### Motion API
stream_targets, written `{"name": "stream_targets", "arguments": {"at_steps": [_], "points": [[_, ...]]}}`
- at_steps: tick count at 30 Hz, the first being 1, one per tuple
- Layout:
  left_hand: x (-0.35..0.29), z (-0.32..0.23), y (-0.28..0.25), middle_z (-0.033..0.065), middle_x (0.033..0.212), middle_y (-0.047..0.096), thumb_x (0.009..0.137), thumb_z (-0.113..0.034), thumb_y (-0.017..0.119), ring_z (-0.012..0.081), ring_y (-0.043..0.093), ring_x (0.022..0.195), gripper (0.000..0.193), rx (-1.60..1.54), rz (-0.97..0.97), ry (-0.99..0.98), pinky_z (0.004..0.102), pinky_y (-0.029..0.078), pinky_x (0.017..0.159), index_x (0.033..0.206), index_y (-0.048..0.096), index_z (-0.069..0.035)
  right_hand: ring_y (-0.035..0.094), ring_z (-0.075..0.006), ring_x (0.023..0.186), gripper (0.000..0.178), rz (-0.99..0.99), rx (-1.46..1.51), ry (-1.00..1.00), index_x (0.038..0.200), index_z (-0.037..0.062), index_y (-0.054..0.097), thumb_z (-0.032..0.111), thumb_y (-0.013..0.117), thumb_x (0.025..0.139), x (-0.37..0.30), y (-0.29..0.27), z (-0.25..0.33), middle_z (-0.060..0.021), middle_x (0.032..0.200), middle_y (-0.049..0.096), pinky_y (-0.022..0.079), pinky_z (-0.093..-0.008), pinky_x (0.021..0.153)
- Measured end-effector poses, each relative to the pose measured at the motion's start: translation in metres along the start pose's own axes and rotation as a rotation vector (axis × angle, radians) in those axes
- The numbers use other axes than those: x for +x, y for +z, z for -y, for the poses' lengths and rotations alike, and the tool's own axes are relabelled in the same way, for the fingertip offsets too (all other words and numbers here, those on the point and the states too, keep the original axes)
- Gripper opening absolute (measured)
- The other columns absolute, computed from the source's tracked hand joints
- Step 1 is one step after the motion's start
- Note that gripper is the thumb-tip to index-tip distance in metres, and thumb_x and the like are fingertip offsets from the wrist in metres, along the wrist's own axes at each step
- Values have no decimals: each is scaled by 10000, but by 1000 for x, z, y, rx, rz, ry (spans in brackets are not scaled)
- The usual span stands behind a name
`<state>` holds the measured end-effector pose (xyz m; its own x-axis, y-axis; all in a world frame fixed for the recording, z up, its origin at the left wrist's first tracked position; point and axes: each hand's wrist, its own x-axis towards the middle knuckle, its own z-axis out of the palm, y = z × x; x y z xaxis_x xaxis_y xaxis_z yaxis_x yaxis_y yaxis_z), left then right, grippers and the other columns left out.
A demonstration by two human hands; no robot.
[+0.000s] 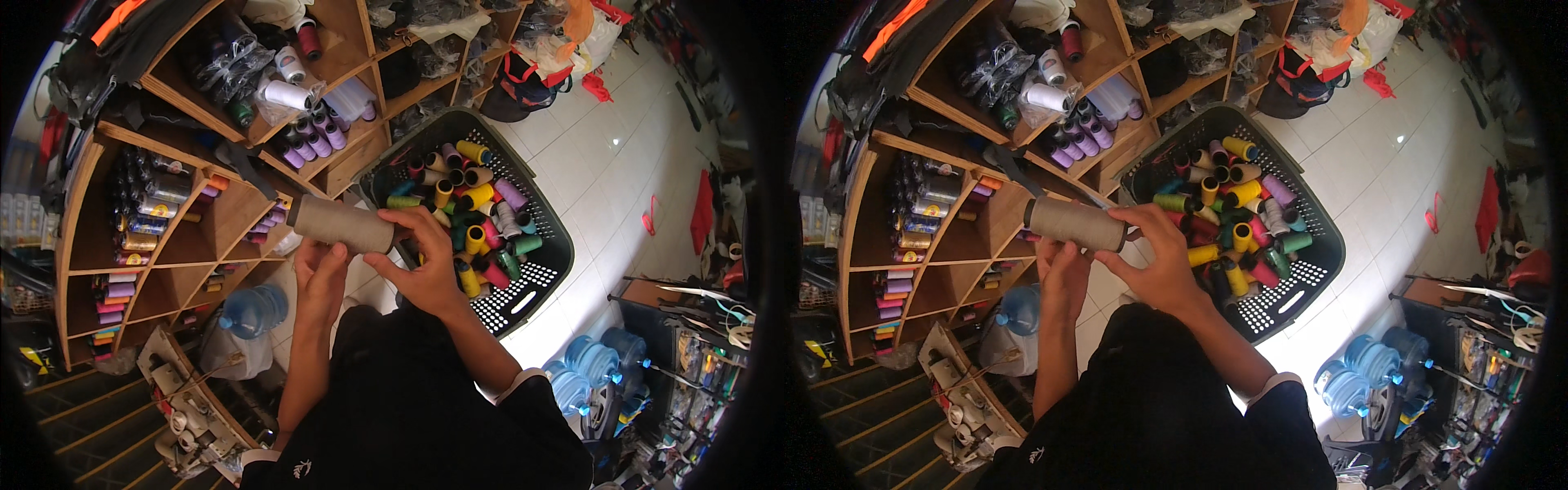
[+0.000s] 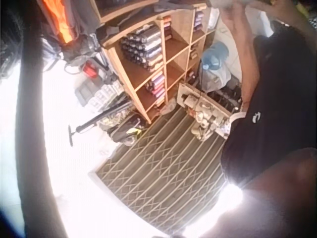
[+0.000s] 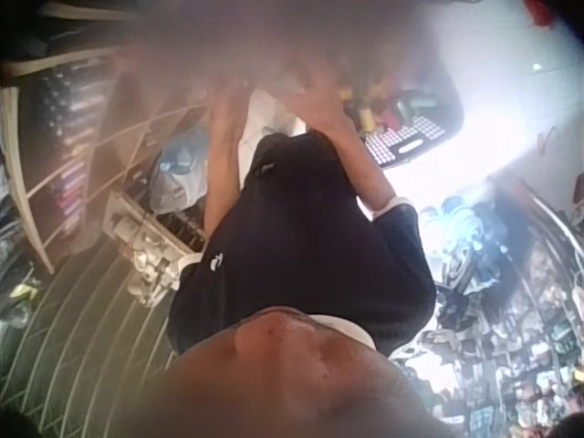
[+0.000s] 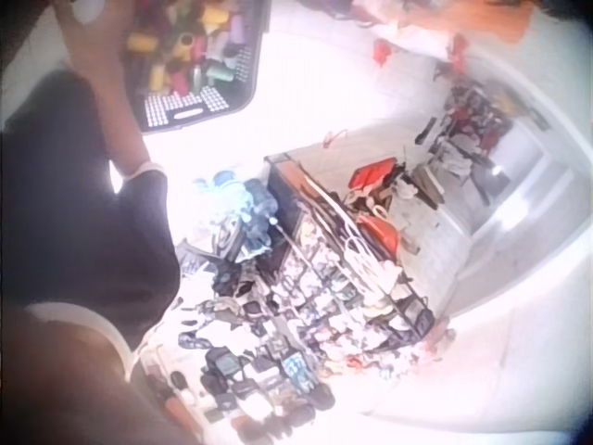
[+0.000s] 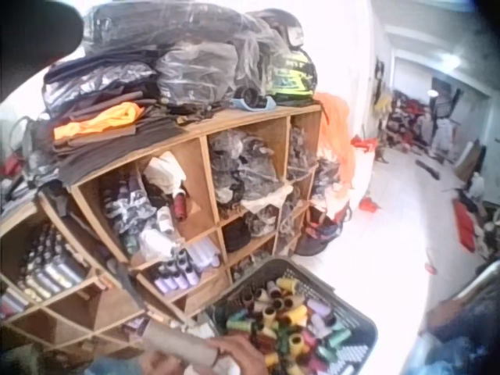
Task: The person picks up thread spools from a black basket, briefly inspects them, and places them onto a wooden shelf. The person repeats this process with multiple spools of different colors, arranging them in a row on the shelf.
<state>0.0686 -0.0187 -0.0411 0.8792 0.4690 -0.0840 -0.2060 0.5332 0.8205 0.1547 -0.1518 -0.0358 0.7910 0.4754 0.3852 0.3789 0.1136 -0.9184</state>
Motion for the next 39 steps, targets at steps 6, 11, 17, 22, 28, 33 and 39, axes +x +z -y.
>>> {"name": "stream_targets", "arguments": {"at_steps": [6,11,17,22,28,33,39], "points": [[-4,4,-2,109,1212,528,836,-171,682,225,524,1123,505,227,-76,91,397,411,979,1256,440,-30,584,-237,918,221,-119,-129,-135,879,40,680,50,781,682,-6,1,-3,-111,1051,587,477,-329,754],[-3,-4,8,105,1116,581,829,-85,667,167,561,1032,458,182,-172,117,321,442,916,1230,476,22,592,-209,861,169,-16,-170,-108,848,19,644,37,755,722,-5,-5,-1,-108,947,580,465,-296,753],[-1,-13,9,103,1107,580,825,-131,675,158,565,1009,478,231,-148,99,294,446,886,1228,481,36,544,-194,760,141,120,-88,-38,807,17,544,48,681,803,0,-11,10,-95,847,555,427,-287,697],[-1,-15,3,101,1089,592,815,-179,641,164,579,982,530,238,-63,53,298,447,881,1262,466,45,532,-195,741,134,189,-68,-24,811,17,532,44,663,817,6,-12,20,-85,817,541,417,-284,688],[-1,-15,4,131,1096,567,824,-360,516,216,570,997,643,14,54,-118,340,446,890,1304,415,54,527,-152,723,147,204,23,42,815,6,559,44,700,794,1,-3,8,-63,815,544,428,-260,664],[-1,-16,15,146,1063,551,836,-398,410,223,562,968,679,-175,48,-136,334,450,863,1351,363,42,518,-201,715,155,199,60,84,820,2,550,72,686,799,3,-1,15,-83,787,516,422,-304,657],[1,-17,14,141,967,531,823,-400,434,216,532,861,672,-243,109,-113,333,438,787,1343,361,18,532,-222,710,132,195,-8,77,834,1,559,68,670,808,-1,-6,11,-93,800,528,425,-307,653]]}}
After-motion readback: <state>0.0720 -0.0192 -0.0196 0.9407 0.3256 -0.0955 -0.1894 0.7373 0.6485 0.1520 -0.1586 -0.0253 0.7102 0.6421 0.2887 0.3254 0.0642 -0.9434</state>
